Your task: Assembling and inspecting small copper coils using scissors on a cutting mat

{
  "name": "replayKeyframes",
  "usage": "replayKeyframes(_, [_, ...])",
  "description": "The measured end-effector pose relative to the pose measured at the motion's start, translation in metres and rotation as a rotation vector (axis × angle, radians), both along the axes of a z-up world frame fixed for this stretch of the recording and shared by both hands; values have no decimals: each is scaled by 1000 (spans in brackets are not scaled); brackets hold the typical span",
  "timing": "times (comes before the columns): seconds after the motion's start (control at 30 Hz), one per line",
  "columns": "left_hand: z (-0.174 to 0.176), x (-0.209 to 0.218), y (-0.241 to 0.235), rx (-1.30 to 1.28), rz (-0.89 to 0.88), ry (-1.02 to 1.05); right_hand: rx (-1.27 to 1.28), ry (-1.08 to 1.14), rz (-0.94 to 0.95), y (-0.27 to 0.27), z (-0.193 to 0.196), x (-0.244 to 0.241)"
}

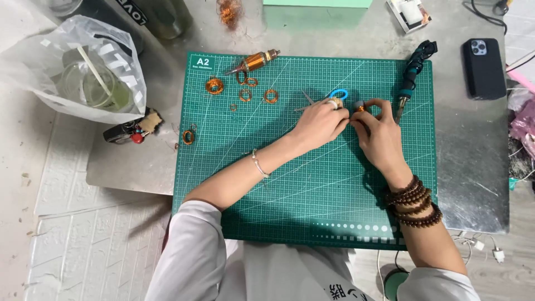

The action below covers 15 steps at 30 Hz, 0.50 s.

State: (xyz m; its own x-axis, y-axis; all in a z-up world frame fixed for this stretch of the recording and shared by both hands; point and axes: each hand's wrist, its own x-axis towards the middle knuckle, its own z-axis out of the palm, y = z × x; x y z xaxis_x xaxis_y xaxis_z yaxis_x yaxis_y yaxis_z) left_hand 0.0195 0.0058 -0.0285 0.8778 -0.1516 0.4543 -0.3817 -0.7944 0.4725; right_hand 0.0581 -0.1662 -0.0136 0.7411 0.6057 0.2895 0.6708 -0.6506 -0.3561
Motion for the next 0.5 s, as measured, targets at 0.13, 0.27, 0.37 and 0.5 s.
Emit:
replayKeyframes(0.13, [-3,1,1,-92,-45,28,52,59,10,1,-1,2])
replayKeyframes(0.27, [9,-2,4,-102,-36,47,66,81,24,4,5,2])
replayKeyframes(0.37, [6,0,5,-54,3,65,68,95,7,5,6,3])
replayKeyframes(0.5, [-2,-2,11,-32,65,43,16,65,-14,6,9,3])
